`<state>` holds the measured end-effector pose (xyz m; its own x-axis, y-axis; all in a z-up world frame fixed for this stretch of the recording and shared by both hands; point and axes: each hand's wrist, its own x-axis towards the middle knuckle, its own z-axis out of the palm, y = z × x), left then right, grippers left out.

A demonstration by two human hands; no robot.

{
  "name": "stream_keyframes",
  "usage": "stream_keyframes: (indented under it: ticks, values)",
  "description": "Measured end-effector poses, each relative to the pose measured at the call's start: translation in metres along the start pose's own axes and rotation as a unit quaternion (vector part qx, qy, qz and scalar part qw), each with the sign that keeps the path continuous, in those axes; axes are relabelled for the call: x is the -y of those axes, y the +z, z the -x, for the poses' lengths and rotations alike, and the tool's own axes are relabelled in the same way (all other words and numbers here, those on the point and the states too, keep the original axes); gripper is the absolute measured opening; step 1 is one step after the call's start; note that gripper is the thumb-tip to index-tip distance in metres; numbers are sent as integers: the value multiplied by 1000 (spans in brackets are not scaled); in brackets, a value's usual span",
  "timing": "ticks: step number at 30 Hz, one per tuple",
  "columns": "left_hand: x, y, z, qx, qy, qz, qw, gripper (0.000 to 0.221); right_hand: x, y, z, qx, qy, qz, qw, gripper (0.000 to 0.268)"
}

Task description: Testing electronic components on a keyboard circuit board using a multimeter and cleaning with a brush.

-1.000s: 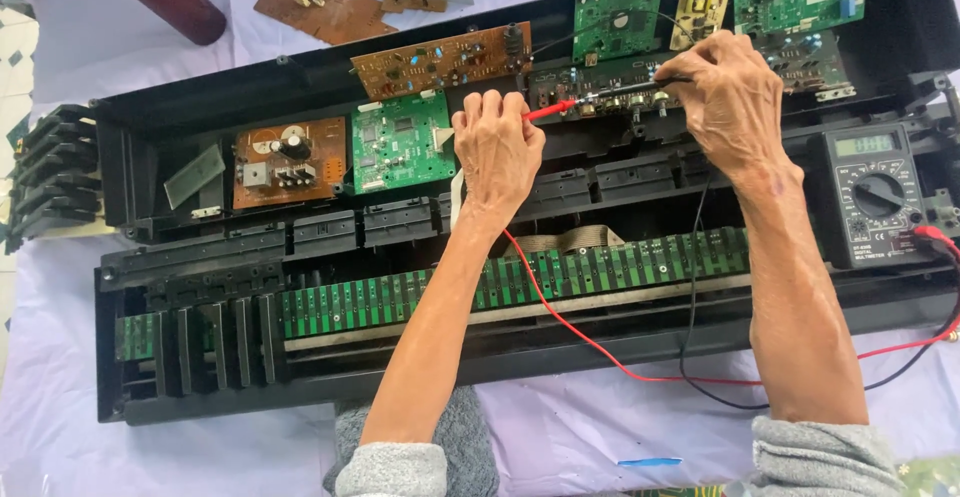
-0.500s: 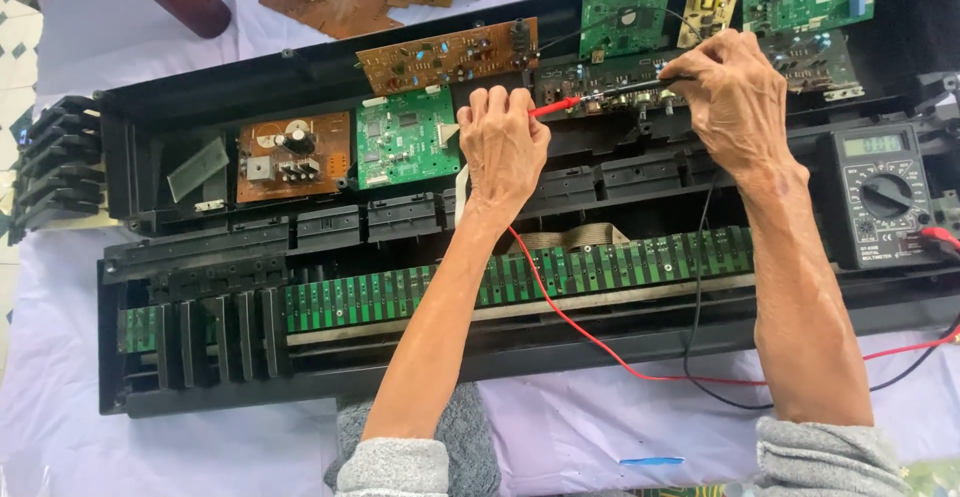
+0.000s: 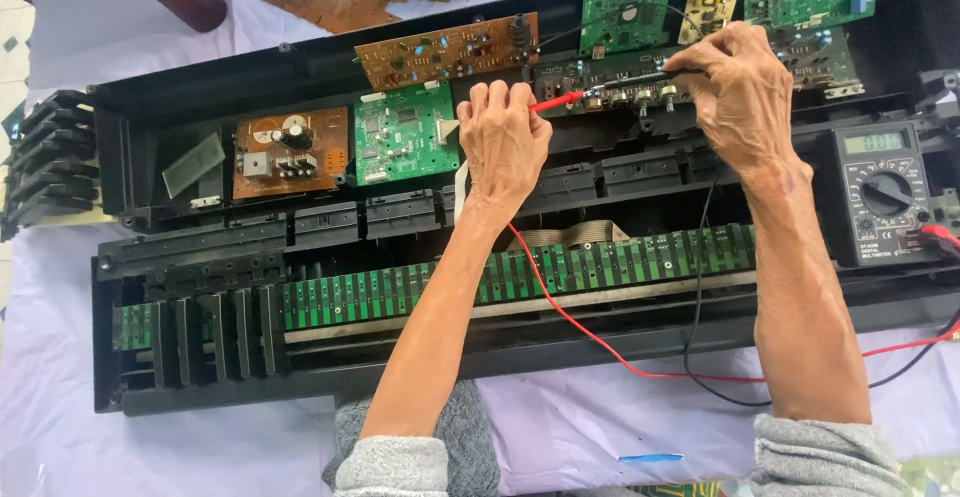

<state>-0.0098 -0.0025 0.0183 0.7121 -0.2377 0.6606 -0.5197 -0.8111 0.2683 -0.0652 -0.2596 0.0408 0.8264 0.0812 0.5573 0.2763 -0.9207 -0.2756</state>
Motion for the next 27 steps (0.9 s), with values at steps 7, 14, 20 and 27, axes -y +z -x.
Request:
stream_keyframes:
  ticks: [7,14,20,27]
  values:
    - [-1,-1,-1,2,-1,7,1000,16,-3,0,2,5,-3,15,1000,12]
    - [-5,-5,-2,-25,-3,5,1000,17,-1,0,6,13,-7,50,999,13]
    - [1,-4,0,-50,-3,-1,999,15,0,8,11,-3,-51,78,996,15]
    - [-13,-37,-13,16,-56,166,984,9,6,-6,8,-40,-23,-51,998,22]
